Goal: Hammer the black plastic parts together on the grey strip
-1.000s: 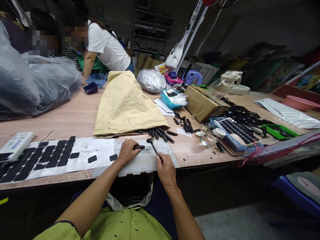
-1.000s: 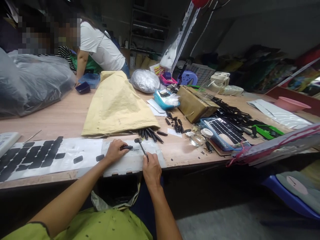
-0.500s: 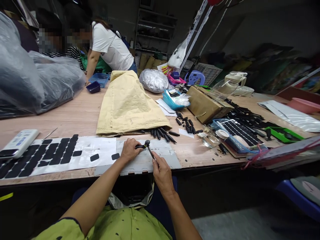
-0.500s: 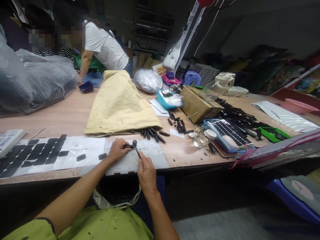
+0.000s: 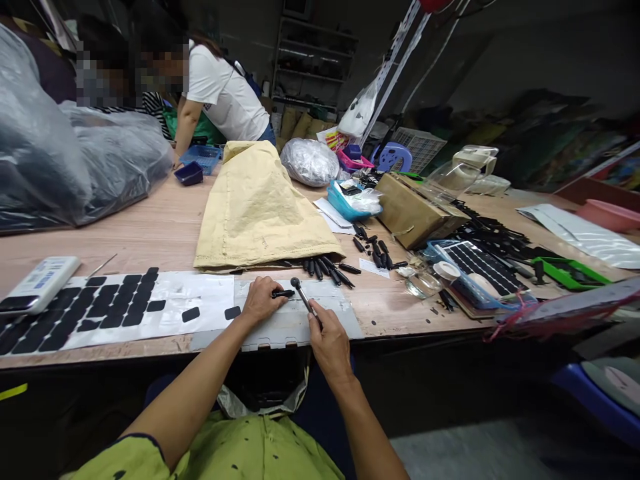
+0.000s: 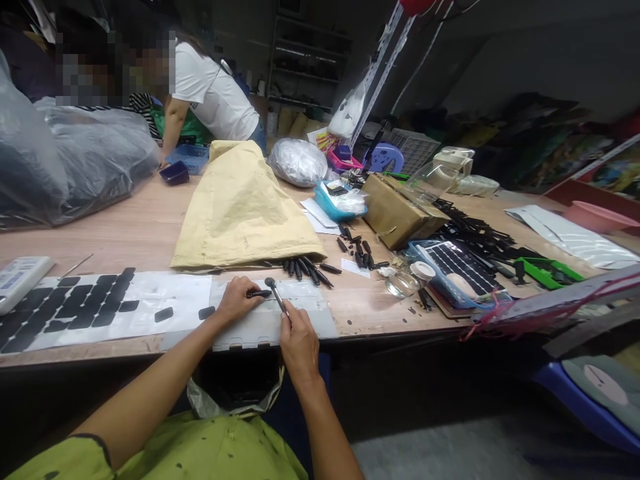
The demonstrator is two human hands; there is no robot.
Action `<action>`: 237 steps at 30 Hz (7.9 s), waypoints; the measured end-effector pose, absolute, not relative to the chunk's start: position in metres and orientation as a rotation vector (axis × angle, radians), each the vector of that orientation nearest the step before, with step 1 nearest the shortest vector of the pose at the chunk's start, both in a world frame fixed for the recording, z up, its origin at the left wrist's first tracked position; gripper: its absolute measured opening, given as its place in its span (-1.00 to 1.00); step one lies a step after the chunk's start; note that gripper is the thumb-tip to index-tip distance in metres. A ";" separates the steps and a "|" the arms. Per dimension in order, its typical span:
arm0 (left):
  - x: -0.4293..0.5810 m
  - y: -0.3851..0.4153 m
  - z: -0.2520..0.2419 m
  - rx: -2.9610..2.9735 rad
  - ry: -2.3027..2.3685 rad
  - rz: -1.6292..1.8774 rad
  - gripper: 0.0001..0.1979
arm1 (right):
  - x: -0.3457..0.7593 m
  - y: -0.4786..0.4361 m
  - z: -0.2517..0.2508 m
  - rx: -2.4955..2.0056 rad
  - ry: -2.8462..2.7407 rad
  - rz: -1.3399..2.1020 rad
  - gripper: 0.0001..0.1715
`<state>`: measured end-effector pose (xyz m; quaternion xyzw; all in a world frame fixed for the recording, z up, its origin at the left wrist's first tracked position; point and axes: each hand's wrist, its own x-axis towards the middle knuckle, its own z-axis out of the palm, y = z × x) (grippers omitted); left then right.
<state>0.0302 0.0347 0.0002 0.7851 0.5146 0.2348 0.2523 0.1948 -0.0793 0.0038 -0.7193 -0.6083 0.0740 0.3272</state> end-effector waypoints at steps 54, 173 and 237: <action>0.039 0.138 0.016 2.443 1.565 0.476 -0.71 | 0.213 -0.061 -0.016 -2.237 -1.696 -0.460 -0.56; 0.050 0.162 0.024 2.566 1.461 0.375 -0.69 | 0.219 -0.052 -0.018 -2.187 -1.647 -0.449 -0.63; 0.021 0.050 -0.005 2.191 1.342 0.702 -0.82 | 0.201 -0.067 0.000 -1.962 -1.594 0.063 -0.63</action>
